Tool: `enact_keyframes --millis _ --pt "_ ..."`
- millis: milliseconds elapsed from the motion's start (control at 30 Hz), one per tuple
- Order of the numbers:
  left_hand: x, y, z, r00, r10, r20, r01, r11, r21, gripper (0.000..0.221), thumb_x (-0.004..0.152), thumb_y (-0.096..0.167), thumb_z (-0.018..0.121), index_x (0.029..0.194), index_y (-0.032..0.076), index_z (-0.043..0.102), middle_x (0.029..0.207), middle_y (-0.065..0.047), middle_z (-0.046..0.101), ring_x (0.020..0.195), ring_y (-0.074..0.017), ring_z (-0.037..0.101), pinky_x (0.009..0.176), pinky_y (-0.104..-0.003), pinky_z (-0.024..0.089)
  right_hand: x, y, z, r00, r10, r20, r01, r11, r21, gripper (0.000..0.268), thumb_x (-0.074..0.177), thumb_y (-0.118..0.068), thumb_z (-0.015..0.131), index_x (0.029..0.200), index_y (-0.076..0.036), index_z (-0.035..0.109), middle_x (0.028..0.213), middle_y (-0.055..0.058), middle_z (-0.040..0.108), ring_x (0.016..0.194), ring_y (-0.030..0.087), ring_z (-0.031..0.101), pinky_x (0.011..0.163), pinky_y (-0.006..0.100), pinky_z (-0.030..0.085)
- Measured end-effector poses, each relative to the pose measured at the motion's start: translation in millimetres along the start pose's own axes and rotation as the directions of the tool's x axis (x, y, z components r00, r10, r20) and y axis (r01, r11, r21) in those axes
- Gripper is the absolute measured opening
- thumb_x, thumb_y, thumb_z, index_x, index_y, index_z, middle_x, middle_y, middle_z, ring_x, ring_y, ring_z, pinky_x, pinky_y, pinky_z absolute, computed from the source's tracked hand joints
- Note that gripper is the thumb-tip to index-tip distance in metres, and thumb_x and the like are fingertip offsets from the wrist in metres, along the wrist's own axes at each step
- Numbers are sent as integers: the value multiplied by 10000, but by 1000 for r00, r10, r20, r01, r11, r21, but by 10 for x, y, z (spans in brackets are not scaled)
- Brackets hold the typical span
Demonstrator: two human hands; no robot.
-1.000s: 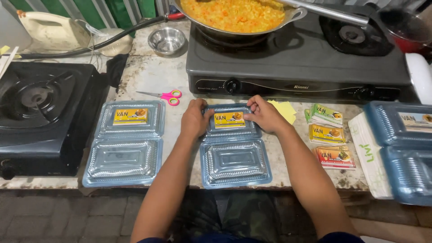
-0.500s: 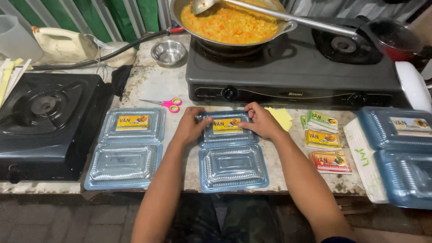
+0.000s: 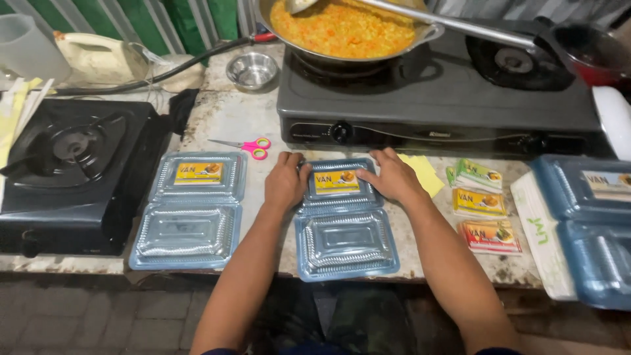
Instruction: Peeling adhesive labels from a sheet and applying them to the lids of clear plastic food containers.
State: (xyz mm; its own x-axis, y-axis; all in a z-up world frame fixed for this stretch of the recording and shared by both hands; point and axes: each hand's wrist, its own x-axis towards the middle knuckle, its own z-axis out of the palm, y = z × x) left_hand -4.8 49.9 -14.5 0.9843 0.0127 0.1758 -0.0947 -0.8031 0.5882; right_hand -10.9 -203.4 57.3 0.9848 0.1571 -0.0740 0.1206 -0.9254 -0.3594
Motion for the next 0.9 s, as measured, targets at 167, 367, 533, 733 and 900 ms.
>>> enact_keyframes --millis 167,367,533,733,900 --pt "-6 54 -38 1000 -6 -4 6 1000 7 355 949 394 584 1210 153 598 1181 -42 525 1031 -363 658 865 -493 561 53 12 42 1000 3 23 -3 1000 -13 664 870 -607 620 1351 -152 560 1142 70 565 1164 328 598 966 509 492" --pt "18 22 16 994 60 -90 -58 998 22 305 900 333 640 1134 141 598 1089 -45 526 1114 -309 574 892 -447 546 110 36 89 1000 -1 -5 1 999 -36 621 863 -597 635 1315 -173 592 1140 45 577 1168 300 608 960 488 500" --pt "87 -120 240 993 87 -84 -94 992 -81 220 946 186 556 1149 110 597 1008 -108 596 1042 -359 603 889 -464 525 76 81 126 999 27 -30 -28 1000 -13 632 838 -630 651 1280 -180 606 1121 38 582 1157 297 612 947 489 501" --pt "36 -117 197 986 45 -163 -22 990 140 257 957 310 526 989 90 655 956 -80 550 955 -292 597 807 -364 534 109 64 107 999 43 -14 -43 999 -1 637 832 -635 650 1293 -198 596 1129 9 571 1165 270 613 961 469 505" --pt "-38 54 -24 993 -2 -115 23 983 184 327 949 369 573 1073 92 692 973 -79 573 927 -230 608 762 -323 537 92 55 108 999 30 -20 -30 1000 8 635 825 -618 665 1279 -179 603 1128 28 577 1154 297 617 957 483 508"
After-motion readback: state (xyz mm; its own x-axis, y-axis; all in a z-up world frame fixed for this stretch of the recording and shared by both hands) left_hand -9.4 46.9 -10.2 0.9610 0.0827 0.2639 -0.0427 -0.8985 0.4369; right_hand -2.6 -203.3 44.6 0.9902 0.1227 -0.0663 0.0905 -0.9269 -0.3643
